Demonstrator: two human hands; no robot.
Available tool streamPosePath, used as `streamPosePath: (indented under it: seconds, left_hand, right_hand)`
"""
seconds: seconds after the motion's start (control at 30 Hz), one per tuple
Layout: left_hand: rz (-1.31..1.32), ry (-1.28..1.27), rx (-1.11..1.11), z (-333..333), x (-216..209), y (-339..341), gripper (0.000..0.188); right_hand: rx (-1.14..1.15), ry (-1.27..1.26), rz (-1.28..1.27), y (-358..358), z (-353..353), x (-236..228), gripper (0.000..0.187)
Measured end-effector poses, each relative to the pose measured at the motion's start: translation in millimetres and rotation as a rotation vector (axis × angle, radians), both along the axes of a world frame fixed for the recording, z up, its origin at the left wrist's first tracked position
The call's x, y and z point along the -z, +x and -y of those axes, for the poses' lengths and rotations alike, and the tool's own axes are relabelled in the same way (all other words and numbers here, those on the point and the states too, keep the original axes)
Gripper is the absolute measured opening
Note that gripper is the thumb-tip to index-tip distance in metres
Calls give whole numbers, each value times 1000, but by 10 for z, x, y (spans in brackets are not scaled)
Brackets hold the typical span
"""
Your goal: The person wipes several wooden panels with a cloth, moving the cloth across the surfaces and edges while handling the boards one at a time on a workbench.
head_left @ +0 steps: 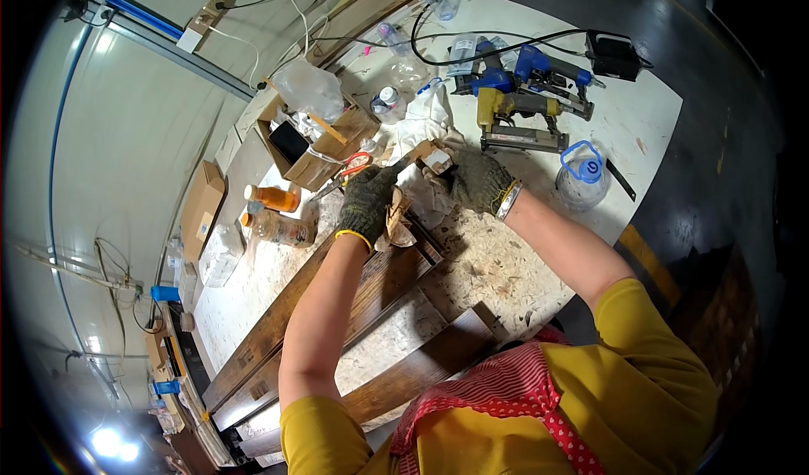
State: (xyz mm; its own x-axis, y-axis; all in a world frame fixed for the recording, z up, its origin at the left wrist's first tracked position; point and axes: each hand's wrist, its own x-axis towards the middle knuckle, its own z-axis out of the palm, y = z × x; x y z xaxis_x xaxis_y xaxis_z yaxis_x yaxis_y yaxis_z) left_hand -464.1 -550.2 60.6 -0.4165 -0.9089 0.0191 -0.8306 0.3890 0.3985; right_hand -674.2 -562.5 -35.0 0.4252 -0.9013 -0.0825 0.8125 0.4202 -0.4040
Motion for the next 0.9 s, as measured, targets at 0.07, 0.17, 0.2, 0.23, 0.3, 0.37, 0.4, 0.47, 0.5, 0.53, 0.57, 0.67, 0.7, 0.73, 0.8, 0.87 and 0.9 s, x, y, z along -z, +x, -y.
streamPosePath:
  seconds: [0.07,0.17,0.2,0.23,0.3,0.37,0.4,0.47,0.5,0.53,0.57,0.67,0.7,0.73,0.8,0.87,0.9]
  left_hand:
    - [-68,29,-44,-37,-37,-30,35]
    - [-423,354,-312,56,26,-25,32]
    - [-421,356,-305,55,51,-26,32]
    - [-202,120,-99,34,75,-21,29]
    - [16,-114,106,29,66,-50,27]
    - [41,-92,31,21,13,-89,23]
    - [-17,-14,-70,21,-41,-105,23]
    - [6,24,-137,121,-52,-100,25]
    - [29,60,-200,154,-62,-99,27]
    - [28,60,-206,161,-69,-94,27]
    - [57,41,-198,184,-78,-162,28]
    - [170,-18,-147,174,-184,-352,29]
    - [171,-17,-151,156,-200,-393,29]
    - [191,-49,-141,145,-204,-435,29]
    - [204,-117,-128,171,-177,-478,29]
    - [209,-122,-113,223,-142,-419,29]
    - [214,-126,-101,239,-130,-373,29]
  right_hand:
    - [-55,162,190,-16,-60,-101,15]
    - [446,-918,-922,-18,-131,-145,15]
    - [237,-355,-442,-8,-100,-121,15]
    - [22,198,48,-3,-81,-104,15]
    - [14,249,60,10,-92,-153,15]
    - [-2,300,71,-4,-137,-167,17]
    - [23,264,42,-29,-180,-146,18]
    - [50,225,-76,-98,-291,-289,20]
    - [45,225,-78,-105,-275,-259,20]
    - [55,185,-182,-118,-226,-193,20]
    - [81,149,-286,-184,-173,-95,21]
    - [213,-176,-755,-226,57,3,23]
    - [309,-414,-1160,-164,92,-82,23]
    - [472,-465,-1272,-74,79,-154,26]
    - [447,-581,-1411,-65,129,-106,27]
    - [473,-796,-1577,-56,70,-86,30]
    - [467,-803,-1573,-62,67,-135,30]
